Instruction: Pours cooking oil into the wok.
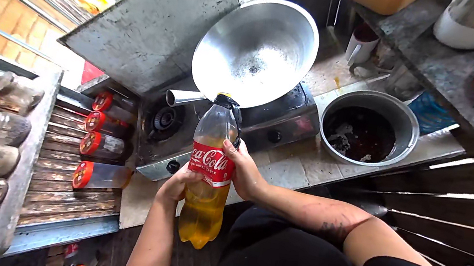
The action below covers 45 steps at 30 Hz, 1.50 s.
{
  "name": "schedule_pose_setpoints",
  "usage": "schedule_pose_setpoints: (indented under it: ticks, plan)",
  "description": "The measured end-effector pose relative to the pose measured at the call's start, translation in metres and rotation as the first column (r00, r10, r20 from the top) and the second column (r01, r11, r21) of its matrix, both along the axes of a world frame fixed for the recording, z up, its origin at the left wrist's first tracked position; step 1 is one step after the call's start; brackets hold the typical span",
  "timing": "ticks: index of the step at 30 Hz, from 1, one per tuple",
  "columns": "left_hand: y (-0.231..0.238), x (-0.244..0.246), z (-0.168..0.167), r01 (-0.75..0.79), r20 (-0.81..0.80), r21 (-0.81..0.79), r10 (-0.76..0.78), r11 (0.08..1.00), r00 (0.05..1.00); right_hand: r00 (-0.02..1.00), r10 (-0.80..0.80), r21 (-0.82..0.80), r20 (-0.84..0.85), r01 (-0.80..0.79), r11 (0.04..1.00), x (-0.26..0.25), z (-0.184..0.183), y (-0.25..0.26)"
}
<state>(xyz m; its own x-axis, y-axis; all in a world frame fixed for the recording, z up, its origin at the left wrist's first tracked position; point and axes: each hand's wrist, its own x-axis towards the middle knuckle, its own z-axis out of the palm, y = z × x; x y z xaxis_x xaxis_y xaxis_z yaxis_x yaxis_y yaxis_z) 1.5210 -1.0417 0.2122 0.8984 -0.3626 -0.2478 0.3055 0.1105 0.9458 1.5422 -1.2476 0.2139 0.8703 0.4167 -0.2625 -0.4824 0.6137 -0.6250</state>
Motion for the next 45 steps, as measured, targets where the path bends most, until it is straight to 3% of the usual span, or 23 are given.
schedule_pose_setpoints:
  ticks: [10, 14, 45]
  plan:
    - [0.001, 0.01, 0.003, 0.033, -0.008, 0.019, -0.033, 0.999, 0.999, 0.999, 0.012, 0.03, -0.042, -0.011, 0.999, 0.009, 0.003, -0.004]
    - [-0.006, 0.009, 0.012, -0.03, -0.006, 0.095, 0.031, 0.995, 0.999, 0.999, 0.02, 0.034, -0.041, -0.018, 0.999, 0.011, 0.005, -0.003]
    - [0.011, 0.011, 0.012, 0.014, -0.065, 0.101, -0.007, 0.995, 0.998, 0.996, -0.007, 0.018, -0.09, 0.009, 1.0, 0.004, 0.005, 0.012]
